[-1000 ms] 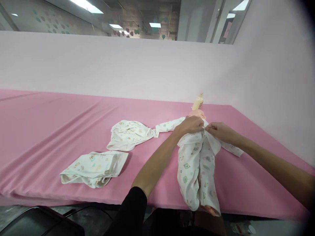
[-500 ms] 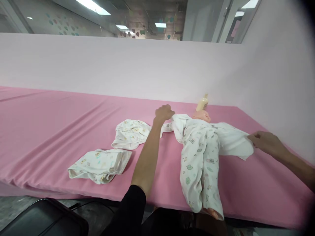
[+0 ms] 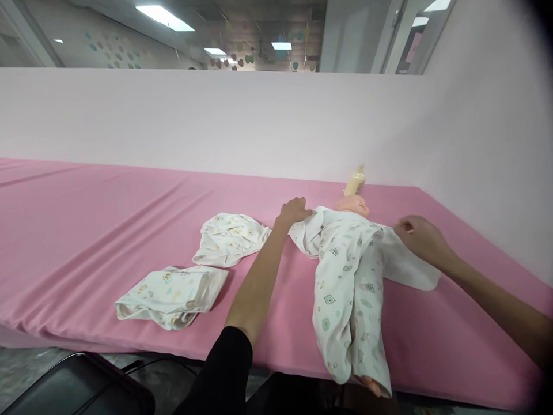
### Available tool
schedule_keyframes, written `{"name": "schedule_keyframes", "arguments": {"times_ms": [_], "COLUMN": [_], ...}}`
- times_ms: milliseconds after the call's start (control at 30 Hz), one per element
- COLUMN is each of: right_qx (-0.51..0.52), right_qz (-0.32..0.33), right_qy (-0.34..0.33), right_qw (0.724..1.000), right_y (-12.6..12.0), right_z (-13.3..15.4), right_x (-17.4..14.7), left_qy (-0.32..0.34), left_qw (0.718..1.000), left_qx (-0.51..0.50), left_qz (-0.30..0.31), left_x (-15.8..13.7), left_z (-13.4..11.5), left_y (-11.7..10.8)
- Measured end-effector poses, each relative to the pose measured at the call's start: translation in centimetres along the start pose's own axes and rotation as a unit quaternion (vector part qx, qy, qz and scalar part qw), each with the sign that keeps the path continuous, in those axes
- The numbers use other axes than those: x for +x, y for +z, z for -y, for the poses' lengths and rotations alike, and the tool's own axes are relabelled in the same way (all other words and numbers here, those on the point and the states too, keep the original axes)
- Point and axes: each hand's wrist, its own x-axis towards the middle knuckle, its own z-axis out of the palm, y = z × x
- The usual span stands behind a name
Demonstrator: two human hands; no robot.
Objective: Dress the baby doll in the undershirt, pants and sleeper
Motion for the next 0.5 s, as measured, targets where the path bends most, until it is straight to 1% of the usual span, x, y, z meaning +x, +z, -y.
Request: {"name": "schedule_keyframes", "arguments": {"times_ms": [67,100,167,233,333,400,500], "right_qx": [0.006,-0.003,-0.018,-0.063,-0.173,-0.214,-0.216], "right_qz": [0.02,0.035,0.064,0.105,0.18,0.217,0.243], "right_qy": [-0.037,-0.077,-0.147,-0.203,-0.252,-0.262,-0.262], "right_qw": [0.999,0.996,0.987,0.972,0.935,0.916,0.909], "right_y": [0.9,1.6,3.1,4.8,6.9,8.0,9.3], "right_z": [3.4,4.9,7.7,10.1,12.7,13.9,15.0], "right_x": [1.1,1.7,3.2,4.7,6.7,7.6,8.3], "left_qy": [0.016,0.014,0.008,0.001,-0.008,-0.016,-0.034], "left_qw": [0.999,0.999,0.998,0.997,0.996,0.996,0.997], "left_qx": [0.037,0.048,0.058,0.063,0.071,0.069,0.058], "left_qz": [0.001,0.0,-0.01,-0.035,-0.06,-0.051,-0.039], "left_x": [0.4,0.6,0.8,0.9,0.7,0.6,0.5], "left_z": [-1.0,-1.4,-1.8,-1.8,-1.4,-1.0,-0.4], "left_y": [1.3,2.0,3.2,3.9,3.8,3.2,1.9]}}
